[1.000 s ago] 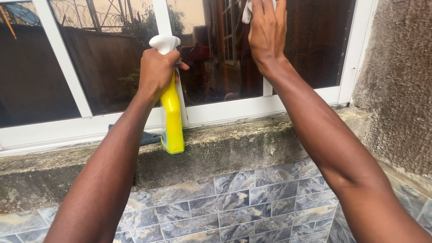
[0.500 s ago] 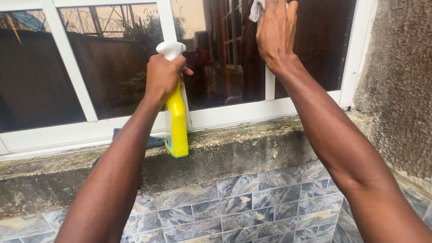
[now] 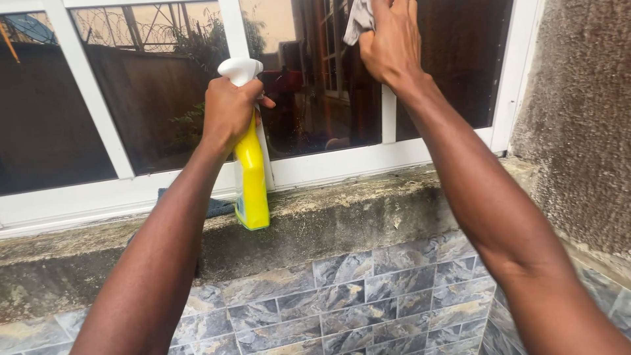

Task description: Cleaning the exterior of a window using a spray bottle and a cloth.

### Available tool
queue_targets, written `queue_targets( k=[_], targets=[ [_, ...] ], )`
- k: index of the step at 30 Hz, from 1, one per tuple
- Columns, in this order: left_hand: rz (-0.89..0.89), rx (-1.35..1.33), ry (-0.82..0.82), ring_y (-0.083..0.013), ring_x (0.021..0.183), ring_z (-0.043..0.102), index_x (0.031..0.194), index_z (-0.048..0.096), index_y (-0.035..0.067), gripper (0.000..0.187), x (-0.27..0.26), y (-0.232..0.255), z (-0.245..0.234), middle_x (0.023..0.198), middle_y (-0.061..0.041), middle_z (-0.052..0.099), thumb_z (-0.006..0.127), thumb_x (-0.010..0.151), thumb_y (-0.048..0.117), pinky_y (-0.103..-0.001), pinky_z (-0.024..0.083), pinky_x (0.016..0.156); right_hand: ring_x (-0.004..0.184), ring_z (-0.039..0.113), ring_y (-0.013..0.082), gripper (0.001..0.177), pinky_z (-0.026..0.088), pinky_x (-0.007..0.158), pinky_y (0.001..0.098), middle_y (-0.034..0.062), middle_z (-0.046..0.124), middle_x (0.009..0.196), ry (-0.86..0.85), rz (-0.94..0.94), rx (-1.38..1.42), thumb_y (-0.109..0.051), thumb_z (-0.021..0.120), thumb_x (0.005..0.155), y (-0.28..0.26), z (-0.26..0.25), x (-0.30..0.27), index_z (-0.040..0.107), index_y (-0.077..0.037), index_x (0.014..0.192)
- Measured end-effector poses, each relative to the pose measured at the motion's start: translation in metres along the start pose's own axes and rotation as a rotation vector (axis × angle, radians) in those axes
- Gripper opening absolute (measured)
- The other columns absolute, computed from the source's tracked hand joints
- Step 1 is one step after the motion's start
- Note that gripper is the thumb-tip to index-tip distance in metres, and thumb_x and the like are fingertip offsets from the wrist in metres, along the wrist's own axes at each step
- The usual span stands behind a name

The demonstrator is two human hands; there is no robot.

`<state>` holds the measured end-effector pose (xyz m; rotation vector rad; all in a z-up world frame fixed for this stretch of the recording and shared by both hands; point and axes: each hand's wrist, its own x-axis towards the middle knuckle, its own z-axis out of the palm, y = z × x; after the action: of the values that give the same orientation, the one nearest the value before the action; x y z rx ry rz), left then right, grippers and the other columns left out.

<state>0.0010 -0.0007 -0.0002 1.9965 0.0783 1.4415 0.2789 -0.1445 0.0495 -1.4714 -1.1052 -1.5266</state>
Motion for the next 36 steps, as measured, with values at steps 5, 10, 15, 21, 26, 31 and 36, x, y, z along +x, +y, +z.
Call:
queue_targets(
  k=[5,10,15,21,26,31,36],
  targets=[
    [-0.01,0.044,-0.006,-0.0118,0.047,0.061,0.087,0.073,-0.008,0.028,-0.001,-0.001,-0.002,0.074,-0.01,0.076,0.057,0.086,0.015,-0.03,0.05,0.046,0.104,0.052,0.0411,0.073,0.05,0.081,0.0532,0.0271,0.046,0.122,-0.057,-0.06,-0.008,0.0,0.067,0.08,-0.013,-0.016,-0.013,0.047,0.004,0.15],
    [0.001,-0.02,-0.007,-0.0114,0.046,0.062,0.089,0.072,-0.004,0.024,0.0,0.002,0.0,0.072,-0.011,0.076,0.057,0.086,0.015,-0.029,0.048,0.045,0.105,0.052,0.0414,0.071,0.05,0.083,0.0543,0.0261,0.045,0.126,0.034,-0.048,0.011,0.0,0.066,0.081,-0.005,0.004,-0.001,0.046,0.002,0.149],
    [0.008,0.009,-0.009,-0.0112,0.046,0.061,0.088,0.072,-0.006,0.026,0.0,0.001,-0.001,0.073,-0.01,0.076,0.057,0.087,0.015,-0.029,0.049,0.045,0.107,0.053,0.0407,0.065,0.053,0.084,0.0511,0.0269,0.044,0.129,0.007,0.018,0.006,-0.006,0.065,0.087,-0.016,0.008,-0.012,0.044,0.001,0.148],
    [-0.04,0.106,0.02,-0.0124,0.046,0.064,0.093,0.073,-0.008,0.028,0.003,0.009,0.006,0.072,-0.011,0.076,0.06,0.086,0.016,-0.03,0.051,0.044,0.103,0.049,0.0374,0.074,0.051,0.082,0.0482,0.0308,0.042,0.126,-0.1,0.09,0.015,-0.005,0.061,0.088,-0.033,-0.003,-0.068,0.031,0.014,0.153],
    [-0.076,0.188,-0.014,-0.0134,0.046,0.066,0.095,0.075,-0.007,0.029,0.005,0.024,0.033,0.073,-0.008,0.077,0.064,0.085,0.018,-0.031,0.055,0.046,0.105,0.048,0.0385,0.07,0.047,0.09,0.0508,0.028,0.044,0.126,-0.192,-0.02,0.02,0.0,0.06,0.092,-0.034,-0.027,-0.092,0.031,0.015,0.153],
    [-0.044,0.056,-0.044,-0.015,0.046,0.067,0.083,0.075,-0.008,0.03,0.004,0.042,0.077,0.068,-0.009,0.077,0.065,0.083,0.02,-0.032,0.055,0.046,0.107,0.051,0.0397,0.067,0.047,0.098,0.0495,0.0215,0.048,0.127,-0.325,-0.118,0.081,0.01,0.059,0.085,-0.036,-0.051,-0.112,0.045,0.001,0.149],
    [0.003,-0.002,-0.015,-0.0145,0.045,0.069,0.081,0.076,-0.005,0.028,0.01,0.043,0.115,0.065,-0.008,0.077,0.066,0.079,0.02,-0.032,0.056,0.046,0.109,0.052,0.0397,0.065,0.049,0.097,0.0484,0.02,0.051,0.13,-0.208,-0.109,0.114,0.011,0.06,0.083,-0.031,-0.058,-0.121,0.051,-0.001,0.147]
  ],
)
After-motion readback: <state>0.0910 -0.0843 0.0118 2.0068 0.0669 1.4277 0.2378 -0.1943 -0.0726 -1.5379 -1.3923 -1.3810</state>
